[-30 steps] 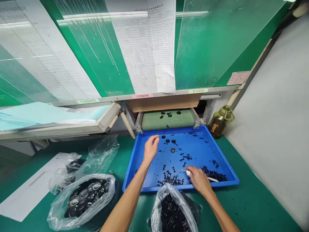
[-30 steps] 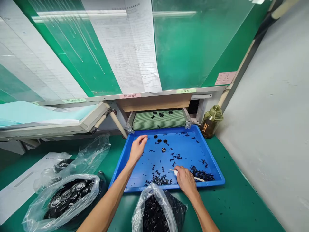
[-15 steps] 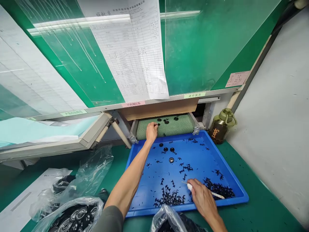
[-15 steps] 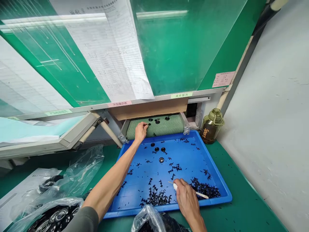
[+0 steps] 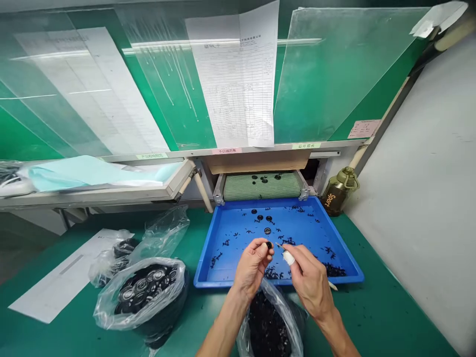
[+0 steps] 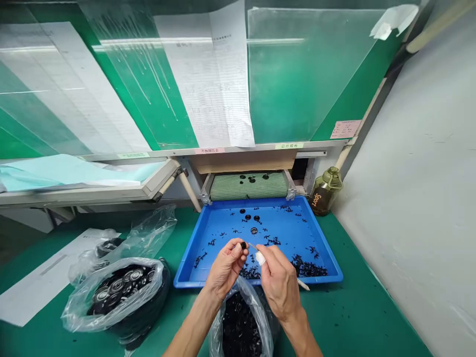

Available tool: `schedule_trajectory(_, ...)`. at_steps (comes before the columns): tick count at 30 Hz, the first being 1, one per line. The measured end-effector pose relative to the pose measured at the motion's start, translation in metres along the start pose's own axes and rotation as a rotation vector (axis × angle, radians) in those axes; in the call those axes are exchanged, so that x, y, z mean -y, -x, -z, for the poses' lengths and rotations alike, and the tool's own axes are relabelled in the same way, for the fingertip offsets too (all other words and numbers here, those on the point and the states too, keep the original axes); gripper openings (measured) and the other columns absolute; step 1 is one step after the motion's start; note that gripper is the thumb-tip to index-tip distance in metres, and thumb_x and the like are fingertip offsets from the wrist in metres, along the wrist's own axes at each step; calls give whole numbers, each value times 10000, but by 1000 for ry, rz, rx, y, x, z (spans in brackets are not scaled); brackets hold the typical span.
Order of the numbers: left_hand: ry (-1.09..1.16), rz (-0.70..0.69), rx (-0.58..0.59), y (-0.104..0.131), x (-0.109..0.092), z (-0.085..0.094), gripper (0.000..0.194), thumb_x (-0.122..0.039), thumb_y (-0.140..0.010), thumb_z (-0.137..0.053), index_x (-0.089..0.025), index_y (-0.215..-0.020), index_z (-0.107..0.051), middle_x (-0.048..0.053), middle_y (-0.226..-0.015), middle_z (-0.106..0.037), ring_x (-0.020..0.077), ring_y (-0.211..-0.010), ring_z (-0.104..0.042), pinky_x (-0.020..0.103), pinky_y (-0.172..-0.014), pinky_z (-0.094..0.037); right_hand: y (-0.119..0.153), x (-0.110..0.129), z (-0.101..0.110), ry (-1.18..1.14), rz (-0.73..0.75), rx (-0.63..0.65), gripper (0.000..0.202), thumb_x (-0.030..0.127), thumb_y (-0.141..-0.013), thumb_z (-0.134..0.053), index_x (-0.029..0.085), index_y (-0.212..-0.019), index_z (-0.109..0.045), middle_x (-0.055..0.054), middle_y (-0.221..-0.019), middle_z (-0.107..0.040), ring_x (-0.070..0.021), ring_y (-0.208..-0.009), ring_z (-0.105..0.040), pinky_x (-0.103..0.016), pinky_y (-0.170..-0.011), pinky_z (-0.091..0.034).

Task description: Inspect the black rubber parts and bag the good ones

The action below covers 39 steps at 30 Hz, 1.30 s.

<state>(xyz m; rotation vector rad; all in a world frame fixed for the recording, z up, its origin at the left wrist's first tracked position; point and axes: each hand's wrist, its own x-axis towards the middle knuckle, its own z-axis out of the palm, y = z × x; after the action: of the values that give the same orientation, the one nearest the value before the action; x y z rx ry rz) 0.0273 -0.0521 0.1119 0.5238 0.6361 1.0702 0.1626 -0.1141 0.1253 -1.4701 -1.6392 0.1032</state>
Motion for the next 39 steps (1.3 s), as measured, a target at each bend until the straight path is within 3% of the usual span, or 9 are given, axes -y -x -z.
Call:
schedule_trajectory(4,-6,-17,74,21,5,-7,235,-178,-631,-796,-146,-826,-669,13,-698,-668,61,-603,-602,130,-578,-487,12,16,8,43,18,40,331,136,-883,-366,187,-1089,-621,-61,-890,-629,-157,-805,-602,-256,-731,-484)
schedule_trajectory(11,-7,-29,78,37,3,-13,207,-179,-633,-786,-133,-805,-680,32,-813,-687,94,-709,-638,180,-706,-506,29,23,15,53,-30,53,331,137,-896,-352,188,-1099,-608,-50,-858,-609,-148,-762,-574,-247,-683,-456)
schedule_trajectory(22,-83,-116,22,36,11,-3,227,-229,-639,-780,-162,-842,-702,41,-847,-697,120,-747,-629,218,-712,-489,29,25,5,124,-50,105,356,151,-905,-313,179,-1122,-593,-69,-903,-613,-153,-786,-572,-256,-718,-446)
schedule_trajectory(30,-138,-189,-9,24,11,4,160,-190,-670,-748,-171,-802,-660,35,-874,-705,110,-725,-616,232,-723,-469,29,23,-21,341,-8,67,341,154,-908,-308,144,-1101,-590,-72,-789,-584,-164,-721,-552,-246,-674,-414)
schedule_trajectory(33,-176,-219,-18,13,13,10,146,-192,-685,-735,-171,-802,-651,34,-874,-702,112,-737,-615,235,-729,-469,21,16,-32,227,-98,120,326,130,-865,-323,153,-1011,-613,-52,-763,-608,-146,-668,-549,-225,-618,-397)
schedule_trajectory(36,-235,-222,-54,-3,19,20,156,-208,-680,-736,-163,-803,-650,54,-892,-707,134,-790,-627,251,-763,-473,10,2,-45,43,-276,213,278,153,-840,-340,178,-825,-617,20,-584,-553,-109,-506,-478,-197,-499,-336)
schedule_trajectory(39,-311,-182,-93,-21,25,35,179,-241,-690,-719,-157,-826,-639,78,-888,-712,149,-781,-637,273,-761,-480,0,-19,-58,40,-411,247,270,156,-837,-341,178,-770,-601,25,-545,-547,-108,-484,-477,-197,-477,-307)
